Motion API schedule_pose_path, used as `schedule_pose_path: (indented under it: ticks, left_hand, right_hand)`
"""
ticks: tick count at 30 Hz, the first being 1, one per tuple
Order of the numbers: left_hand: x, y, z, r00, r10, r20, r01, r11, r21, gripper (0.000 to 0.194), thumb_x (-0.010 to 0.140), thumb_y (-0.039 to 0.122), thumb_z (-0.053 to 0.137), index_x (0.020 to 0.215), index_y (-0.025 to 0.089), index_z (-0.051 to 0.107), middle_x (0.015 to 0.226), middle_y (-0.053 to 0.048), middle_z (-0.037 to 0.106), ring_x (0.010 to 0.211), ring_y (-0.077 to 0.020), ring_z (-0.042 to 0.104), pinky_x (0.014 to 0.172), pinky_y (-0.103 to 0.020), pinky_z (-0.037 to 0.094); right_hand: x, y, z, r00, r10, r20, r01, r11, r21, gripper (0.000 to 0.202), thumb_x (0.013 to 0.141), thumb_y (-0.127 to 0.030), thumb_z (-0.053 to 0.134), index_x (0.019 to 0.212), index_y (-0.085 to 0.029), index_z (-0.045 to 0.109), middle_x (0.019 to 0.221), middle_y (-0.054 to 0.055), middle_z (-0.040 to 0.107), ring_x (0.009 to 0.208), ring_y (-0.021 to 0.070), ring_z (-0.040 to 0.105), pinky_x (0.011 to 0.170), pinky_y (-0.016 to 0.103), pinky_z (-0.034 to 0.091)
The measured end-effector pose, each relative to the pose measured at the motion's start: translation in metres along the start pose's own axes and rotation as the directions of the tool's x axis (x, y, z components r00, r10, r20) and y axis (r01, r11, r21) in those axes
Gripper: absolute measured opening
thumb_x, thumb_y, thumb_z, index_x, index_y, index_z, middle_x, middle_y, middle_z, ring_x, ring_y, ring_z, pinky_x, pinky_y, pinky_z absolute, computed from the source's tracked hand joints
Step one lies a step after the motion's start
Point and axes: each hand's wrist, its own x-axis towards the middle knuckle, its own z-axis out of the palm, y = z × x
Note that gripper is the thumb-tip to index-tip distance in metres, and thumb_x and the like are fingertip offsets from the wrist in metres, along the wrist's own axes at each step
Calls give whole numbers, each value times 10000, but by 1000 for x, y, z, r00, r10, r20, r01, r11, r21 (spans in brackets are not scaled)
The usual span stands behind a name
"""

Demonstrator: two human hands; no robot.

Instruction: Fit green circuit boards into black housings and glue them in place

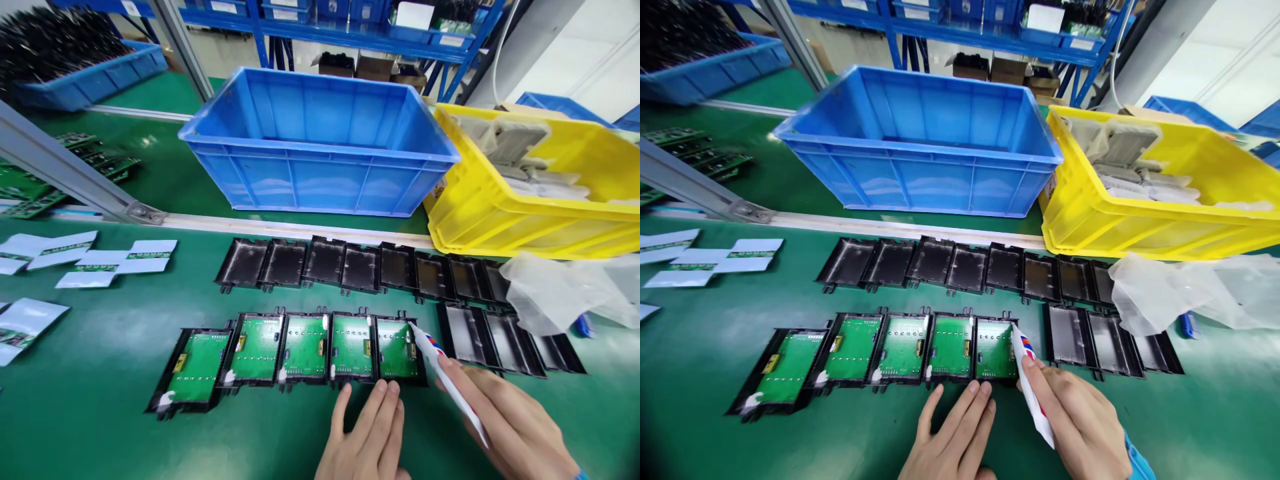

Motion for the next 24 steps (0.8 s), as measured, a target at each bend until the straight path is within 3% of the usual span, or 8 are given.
schedule_pose_path:
  ticks: [6,13,24]
  left_hand:
    - [-1,-5,-5,993,59,100,-63,997,42,470,1032,419,349,1361,158,559,1562,-77,392,1519,-281,167,1211,-624,-33]
    - [3,-2,-6,999,2,33,-2,1000,13,453,966,489,492,1272,185,630,1518,-37,474,1524,-256,151,1241,-552,-22]
    - [4,-3,-9,996,4,91,-4,1000,3,437,993,444,454,1316,185,595,1542,-35,434,1529,-242,120,1232,-553,-57]
  right_hand:
    - [0,3,-1,999,-11,40,10,1000,18,578,1025,-121,331,1582,-221,215,1048,72,724,932,186,709,890,276,573]
    - [2,2,-5,999,-23,44,23,1000,12,566,1032,-123,331,1579,-220,224,1047,63,726,904,178,710,873,267,574]
    - [3,1,-8,996,-84,35,84,996,-11,546,1039,-98,338,1571,-158,231,1046,83,697,936,156,672,930,234,528]
